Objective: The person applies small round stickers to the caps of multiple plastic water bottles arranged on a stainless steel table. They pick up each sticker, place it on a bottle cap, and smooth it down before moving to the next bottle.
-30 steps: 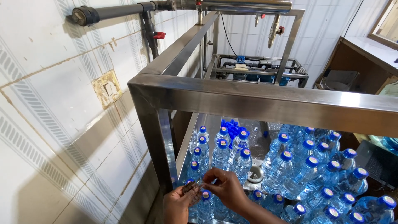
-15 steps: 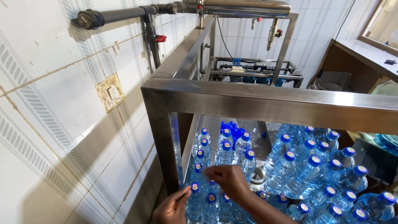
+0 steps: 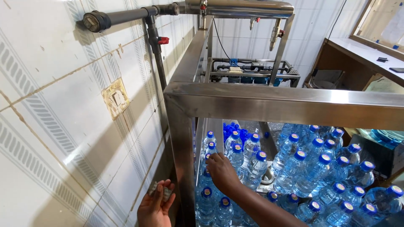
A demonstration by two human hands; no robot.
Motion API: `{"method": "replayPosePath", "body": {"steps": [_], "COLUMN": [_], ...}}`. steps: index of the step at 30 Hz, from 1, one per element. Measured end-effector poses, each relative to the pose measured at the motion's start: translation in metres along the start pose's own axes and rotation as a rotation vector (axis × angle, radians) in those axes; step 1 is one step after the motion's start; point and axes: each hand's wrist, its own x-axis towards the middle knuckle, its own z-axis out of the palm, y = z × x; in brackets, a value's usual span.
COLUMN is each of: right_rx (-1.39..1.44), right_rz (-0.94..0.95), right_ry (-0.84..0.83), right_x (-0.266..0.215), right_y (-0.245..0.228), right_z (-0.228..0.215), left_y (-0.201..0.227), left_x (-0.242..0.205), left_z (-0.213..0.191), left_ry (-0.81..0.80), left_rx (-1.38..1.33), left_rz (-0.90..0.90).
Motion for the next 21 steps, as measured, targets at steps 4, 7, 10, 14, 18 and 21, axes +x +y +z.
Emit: {"method": "replayPosePath", "body": {"steps": [4,7,10,14,18,21], "right_rx": [0.158,0.093,0.343,0.621,0.647,0.574], "right_rz": [-0.049,-0.012,0.068,0.364,0.313,0.375], "right_ry": [-0.154,-0.609,-0.428,0.102,0.265,0.33], "right_x": [-0.018,-0.027,-0.022,0.006,0.028,0.031], "right_y": [-0.027,-0.035,-0.046,-0.047,-0.027,-0.012], "right_z": [-0.034,-0.044,-0.058,-0.061,-0.039,-0.024], "left_y": [0.006,-0.011,-0.006,0.016,-0.001,-0.012], "left_x": [0.043,0.091,0.092,0.058,0.05,0.049], "left_z": [0.022,0.042,0.075,0.096,0.107,0.112], "left_ry": [-0.075,-0.201,-0.367,-0.495,-0.537,-0.558], "left_rx": [-0.001,0.091,0.128,0.877,0.886,0.885], "left_rz": [-0.084,-0.074,-0.094,-0.063,-0.06,-0.059]}}
